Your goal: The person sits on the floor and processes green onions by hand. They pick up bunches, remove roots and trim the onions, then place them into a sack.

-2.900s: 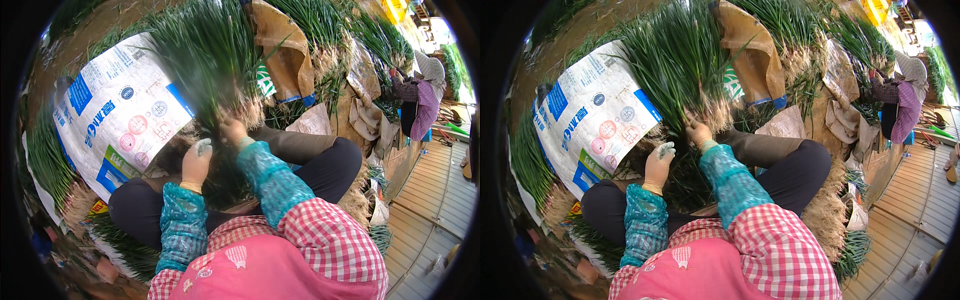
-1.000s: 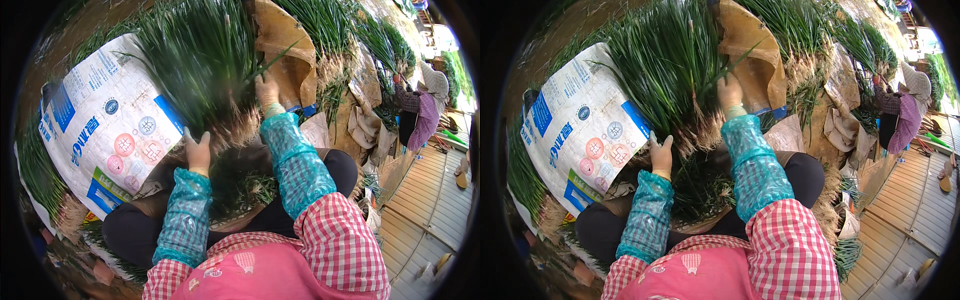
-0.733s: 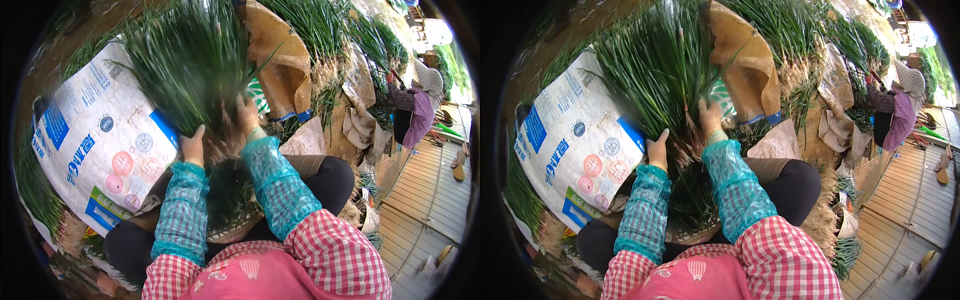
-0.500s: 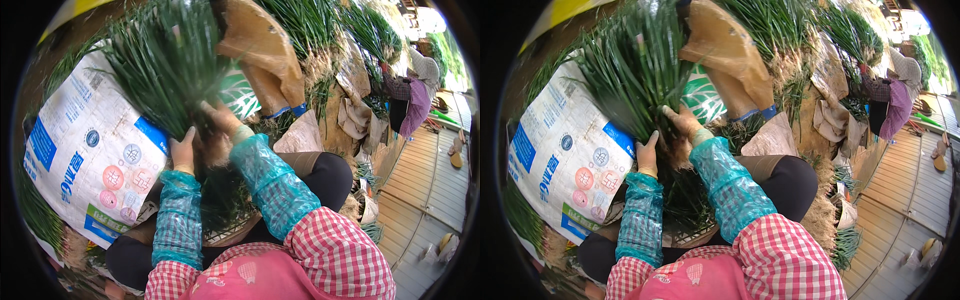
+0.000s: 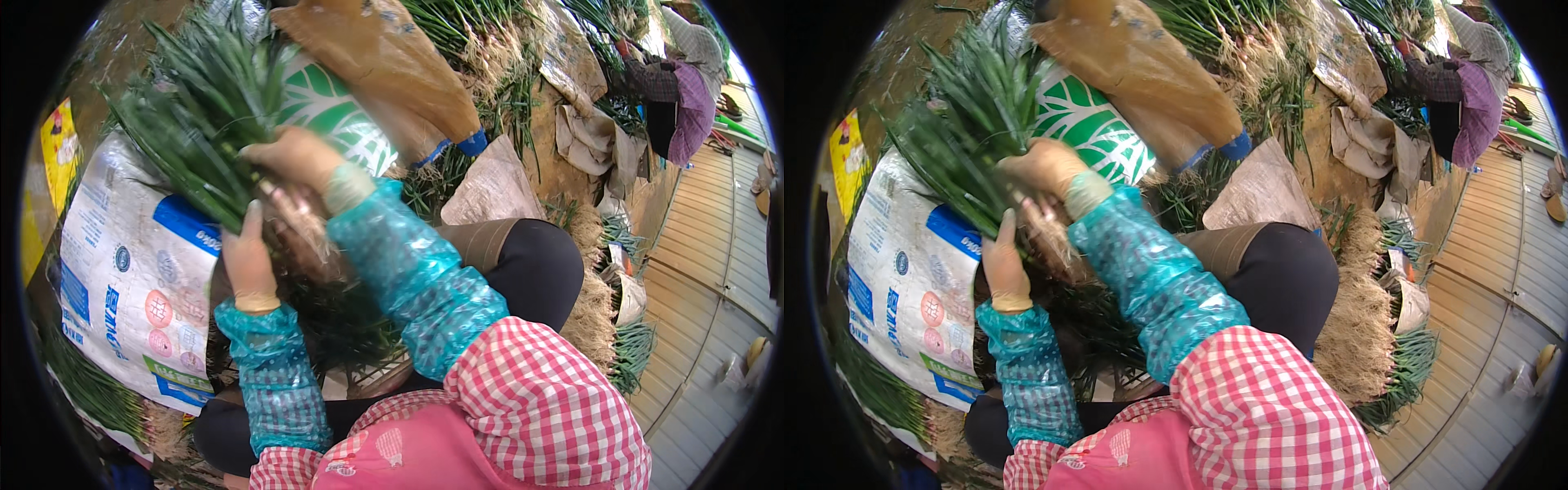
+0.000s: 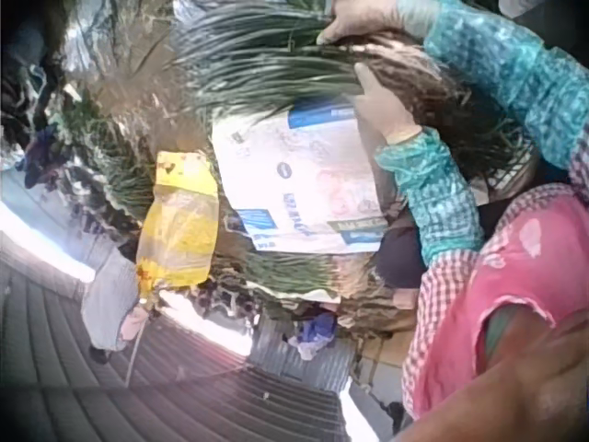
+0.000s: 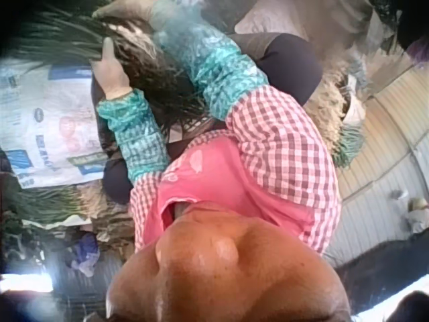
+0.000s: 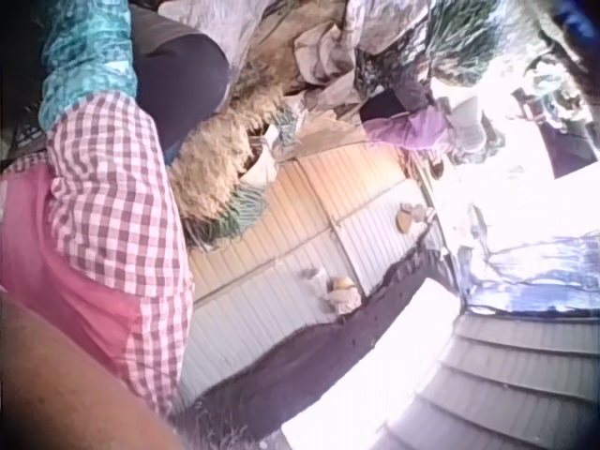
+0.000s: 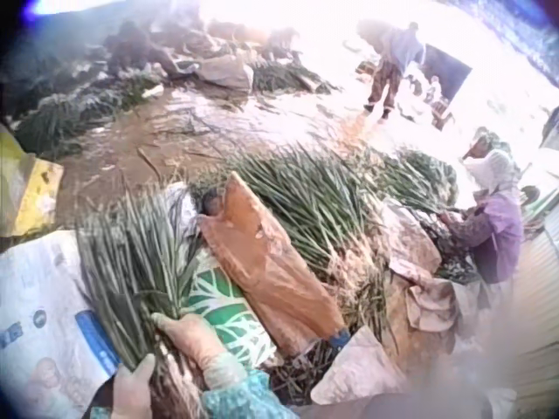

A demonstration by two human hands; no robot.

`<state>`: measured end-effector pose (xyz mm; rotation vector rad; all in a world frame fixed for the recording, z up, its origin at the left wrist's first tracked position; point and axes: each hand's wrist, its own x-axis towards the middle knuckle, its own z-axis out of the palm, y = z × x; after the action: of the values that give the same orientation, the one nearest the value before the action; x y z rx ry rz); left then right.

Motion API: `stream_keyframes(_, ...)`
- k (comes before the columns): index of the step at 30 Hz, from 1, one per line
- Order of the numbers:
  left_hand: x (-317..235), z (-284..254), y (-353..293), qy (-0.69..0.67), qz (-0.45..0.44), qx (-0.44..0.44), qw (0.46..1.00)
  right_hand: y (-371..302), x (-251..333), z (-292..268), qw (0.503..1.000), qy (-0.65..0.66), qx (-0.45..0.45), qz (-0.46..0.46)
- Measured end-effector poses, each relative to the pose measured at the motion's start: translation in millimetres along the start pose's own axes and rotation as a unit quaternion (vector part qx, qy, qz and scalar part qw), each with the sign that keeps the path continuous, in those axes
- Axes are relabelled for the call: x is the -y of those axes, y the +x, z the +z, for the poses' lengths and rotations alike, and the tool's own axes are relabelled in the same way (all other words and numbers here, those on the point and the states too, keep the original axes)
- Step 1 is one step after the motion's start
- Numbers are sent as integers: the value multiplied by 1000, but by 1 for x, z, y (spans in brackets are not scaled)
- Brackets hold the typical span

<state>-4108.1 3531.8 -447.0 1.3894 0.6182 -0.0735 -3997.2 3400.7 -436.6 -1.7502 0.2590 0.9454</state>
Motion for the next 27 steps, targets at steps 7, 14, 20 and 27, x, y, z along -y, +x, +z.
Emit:
stream_keyframes(7, 25, 24, 33, 20, -29, 97, 995, 49, -70, -42, 988, -6, -140, -60)
stream_keyframes(14, 14, -41, -42, -159, -255, 1, 954, 12, -64, -32, 889, -203, -393, -118)
stream_keyframes(20, 9, -132, -61, -413, -116, -295, 854, -32, -81, 84, 959, -159, -164, -167)
stream_keyframes(27, -127, -149, -53, -115, 43, -267, 956, -16, -104, 132, 869, -479, 62, -107)
